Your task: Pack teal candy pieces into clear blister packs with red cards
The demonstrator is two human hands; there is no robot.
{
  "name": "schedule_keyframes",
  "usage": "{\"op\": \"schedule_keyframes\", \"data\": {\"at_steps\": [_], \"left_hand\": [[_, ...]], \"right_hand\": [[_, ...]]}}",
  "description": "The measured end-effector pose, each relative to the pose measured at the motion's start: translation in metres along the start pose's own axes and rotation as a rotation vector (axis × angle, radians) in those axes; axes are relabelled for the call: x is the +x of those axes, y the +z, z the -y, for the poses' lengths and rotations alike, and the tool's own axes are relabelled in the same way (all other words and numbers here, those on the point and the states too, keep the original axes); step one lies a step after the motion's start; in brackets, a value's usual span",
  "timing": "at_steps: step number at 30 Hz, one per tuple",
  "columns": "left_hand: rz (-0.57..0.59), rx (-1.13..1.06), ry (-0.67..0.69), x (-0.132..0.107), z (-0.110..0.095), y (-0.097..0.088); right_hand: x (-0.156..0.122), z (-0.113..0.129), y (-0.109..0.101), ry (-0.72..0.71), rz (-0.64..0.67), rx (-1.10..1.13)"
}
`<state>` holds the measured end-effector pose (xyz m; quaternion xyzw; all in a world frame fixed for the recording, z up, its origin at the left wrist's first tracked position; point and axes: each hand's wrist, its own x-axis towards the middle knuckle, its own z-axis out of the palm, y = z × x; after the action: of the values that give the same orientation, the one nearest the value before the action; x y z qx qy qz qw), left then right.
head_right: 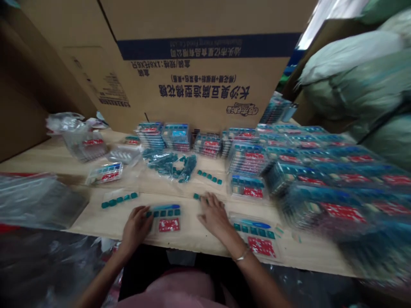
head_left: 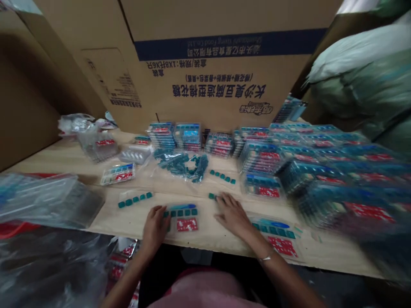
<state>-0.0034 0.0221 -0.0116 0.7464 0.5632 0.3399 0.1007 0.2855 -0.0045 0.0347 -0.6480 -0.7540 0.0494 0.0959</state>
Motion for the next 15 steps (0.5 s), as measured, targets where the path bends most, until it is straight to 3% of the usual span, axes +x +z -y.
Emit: {"op": "schedule_keyframes", "data": {"at_steps": [3,5,9,11,13,15], "left_hand": [[0.035,0.026,0.037,0.005,-0.025,0.010],[0.028,0.084,0.057,0.018,-0.025,0.006],[-0.065,0.402,-0.063,0.033,0.011,-0.040],[-0.029,0.514,-0.113,0.031,0.034,-0.062],[0.012,0.525,-0.078,0.028,0.051,-0.070],[0.013,0.508,-0.004,0.025,0.055,-0.064]], "right_hand": [[-0.004,-0.028,0.016,-0.099,-0.034,-0.090],[-0.001,-0.036,0.027,-0.148,-0.132,-0.121],[-0.003,-0.036,0.031,-0.158,-0.284,-0.141],[-0.008,-0.030,0.026,-0.163,-0.334,-0.166],[-0.012,-0.018,0.020,-0.194,-0.367,-0.193],[-0.015,-0.001,0.019,-0.257,-0.388,-0.205]]}}
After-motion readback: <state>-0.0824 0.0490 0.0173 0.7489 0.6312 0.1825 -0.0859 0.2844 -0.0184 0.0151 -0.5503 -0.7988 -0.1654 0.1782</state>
